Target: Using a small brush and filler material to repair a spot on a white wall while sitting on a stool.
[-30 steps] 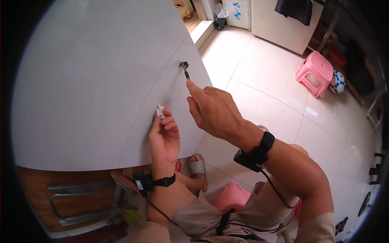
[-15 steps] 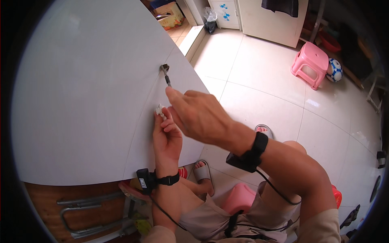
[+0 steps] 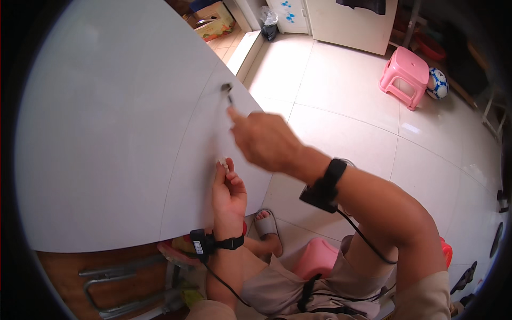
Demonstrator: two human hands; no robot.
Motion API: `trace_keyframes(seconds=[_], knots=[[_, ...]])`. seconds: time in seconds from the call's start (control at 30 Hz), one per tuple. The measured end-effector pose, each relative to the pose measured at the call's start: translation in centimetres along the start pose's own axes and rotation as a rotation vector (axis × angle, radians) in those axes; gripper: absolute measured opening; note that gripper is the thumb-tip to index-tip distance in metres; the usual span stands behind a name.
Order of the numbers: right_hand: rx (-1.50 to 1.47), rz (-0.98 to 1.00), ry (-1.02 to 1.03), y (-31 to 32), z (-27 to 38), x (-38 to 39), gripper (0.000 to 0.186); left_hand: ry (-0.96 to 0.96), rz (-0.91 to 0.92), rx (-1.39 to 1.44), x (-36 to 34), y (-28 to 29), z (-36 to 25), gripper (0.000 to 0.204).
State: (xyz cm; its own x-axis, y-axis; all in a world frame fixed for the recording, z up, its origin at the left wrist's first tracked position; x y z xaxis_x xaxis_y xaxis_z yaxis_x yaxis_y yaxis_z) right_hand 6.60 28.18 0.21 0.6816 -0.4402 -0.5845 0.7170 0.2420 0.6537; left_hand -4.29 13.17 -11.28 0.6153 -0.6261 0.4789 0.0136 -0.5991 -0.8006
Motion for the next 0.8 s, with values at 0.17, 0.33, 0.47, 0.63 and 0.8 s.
trace_keyframes(seconds=[0.17, 0.33, 0.47, 0.63, 0.8], knots=[[-0.126, 0.038, 0.246, -0.4, 4.8, 1.3, 0.04, -0.212, 0.024, -0.283, 2.6, -3.2, 0.1, 0.019], [-0.056, 0.15, 0.009, -0.5, 0.8, -0.2, 0.02, -0.018, 0.038, -0.085, -1.2, 1.4, -2.2, 0.017], [-0.137, 0.167, 0.248, 0.1, 3.5, 1.5, 0.019, -0.117, -0.054, -0.194, -0.3, -0.7, -0.7, 0.014], [-0.088, 0.135, 0.19, 0.4, 1.5, 0.6, 0.016, 0.026, -0.042, -0.059, -0.5, -0.1, -1.8, 0.013], [-0.087, 0.222, 0.442, -0.3, 5.2, 3.5, 0.016, -0.034, -0.057, -0.172, 4.0, -4.6, 1.1, 0.022]])
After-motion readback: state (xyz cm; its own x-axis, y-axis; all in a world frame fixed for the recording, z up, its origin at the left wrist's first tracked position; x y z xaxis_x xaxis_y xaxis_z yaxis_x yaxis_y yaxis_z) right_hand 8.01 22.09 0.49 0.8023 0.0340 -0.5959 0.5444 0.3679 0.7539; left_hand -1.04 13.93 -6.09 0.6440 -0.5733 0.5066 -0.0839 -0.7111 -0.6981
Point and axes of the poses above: each hand's wrist, its own x-axis away from the middle knuckle, its own y-axis out of the back of the hand, z = x × y, the point moved 6 cm from there along -x, towards the middle knuckle, and after that the axes turned 12 degrees about x, right-handed, at the moved point
